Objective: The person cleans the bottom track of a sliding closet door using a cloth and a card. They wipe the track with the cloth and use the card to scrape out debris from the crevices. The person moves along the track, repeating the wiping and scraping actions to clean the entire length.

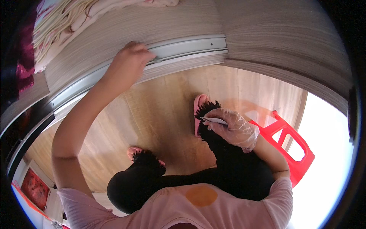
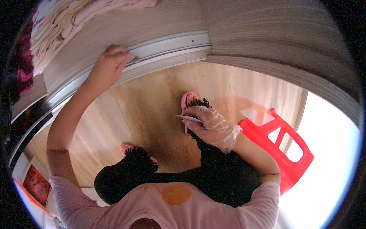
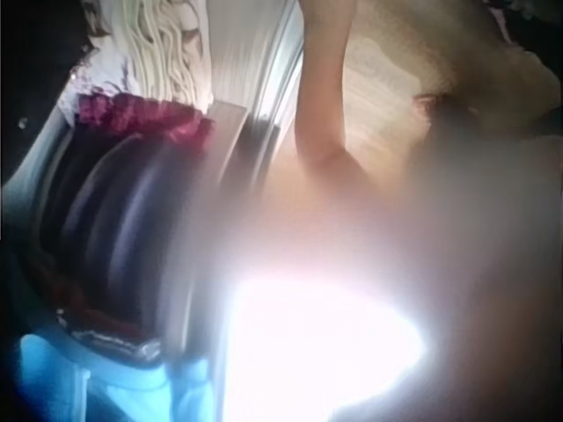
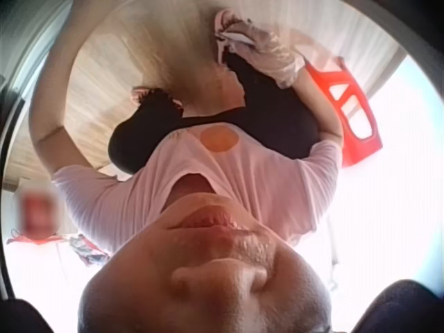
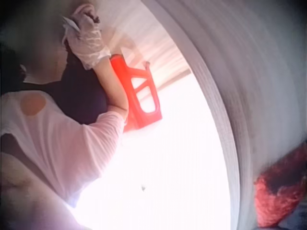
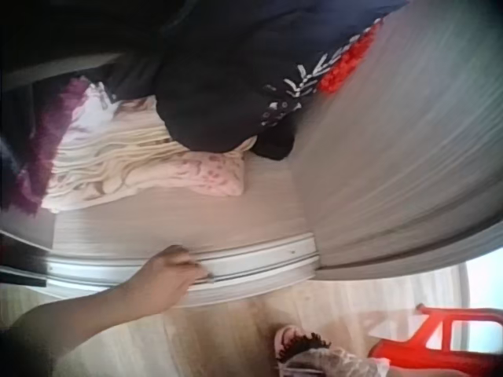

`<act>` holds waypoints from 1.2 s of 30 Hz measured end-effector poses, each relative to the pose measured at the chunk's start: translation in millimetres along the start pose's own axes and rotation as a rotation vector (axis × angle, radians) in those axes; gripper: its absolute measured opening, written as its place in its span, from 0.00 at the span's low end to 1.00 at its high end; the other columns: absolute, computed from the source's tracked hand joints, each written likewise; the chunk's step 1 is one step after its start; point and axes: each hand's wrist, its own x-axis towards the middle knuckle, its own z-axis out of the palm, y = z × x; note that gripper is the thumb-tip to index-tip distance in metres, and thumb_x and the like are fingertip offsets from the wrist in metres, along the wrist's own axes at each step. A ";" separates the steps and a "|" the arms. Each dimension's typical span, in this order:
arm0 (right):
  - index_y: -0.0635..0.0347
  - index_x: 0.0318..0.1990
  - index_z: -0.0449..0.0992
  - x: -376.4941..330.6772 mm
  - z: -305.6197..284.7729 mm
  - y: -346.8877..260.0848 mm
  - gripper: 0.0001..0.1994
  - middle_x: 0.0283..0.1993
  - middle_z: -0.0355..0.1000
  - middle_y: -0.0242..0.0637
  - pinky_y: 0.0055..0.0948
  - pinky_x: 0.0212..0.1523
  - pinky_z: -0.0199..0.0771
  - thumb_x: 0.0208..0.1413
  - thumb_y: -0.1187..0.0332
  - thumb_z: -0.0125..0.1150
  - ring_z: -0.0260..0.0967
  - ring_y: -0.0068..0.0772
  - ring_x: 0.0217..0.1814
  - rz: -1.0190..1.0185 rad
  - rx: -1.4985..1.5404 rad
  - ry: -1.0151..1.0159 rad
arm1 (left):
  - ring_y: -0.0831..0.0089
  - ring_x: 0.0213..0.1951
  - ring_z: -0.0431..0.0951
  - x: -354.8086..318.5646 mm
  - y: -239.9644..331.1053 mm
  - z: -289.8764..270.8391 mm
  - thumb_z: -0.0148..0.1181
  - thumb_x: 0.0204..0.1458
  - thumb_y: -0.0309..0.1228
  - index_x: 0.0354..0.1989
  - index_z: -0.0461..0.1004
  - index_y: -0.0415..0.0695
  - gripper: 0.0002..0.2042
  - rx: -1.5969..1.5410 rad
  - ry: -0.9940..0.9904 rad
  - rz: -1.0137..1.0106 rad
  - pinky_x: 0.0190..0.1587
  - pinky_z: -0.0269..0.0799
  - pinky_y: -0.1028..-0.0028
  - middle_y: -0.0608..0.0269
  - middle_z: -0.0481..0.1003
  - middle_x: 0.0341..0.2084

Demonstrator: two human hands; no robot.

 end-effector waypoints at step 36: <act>0.64 0.47 0.66 22.1 20.8 -3.8 0.14 0.39 0.72 0.38 0.26 0.40 0.70 0.56 0.66 0.51 0.69 0.26 0.37 0.185 0.282 -0.095 | 0.75 0.35 0.75 -142.2 50.8 -71.1 0.49 0.55 0.36 0.47 0.67 0.42 0.15 -1.613 0.276 -0.918 0.36 0.71 0.77 0.62 0.73 0.39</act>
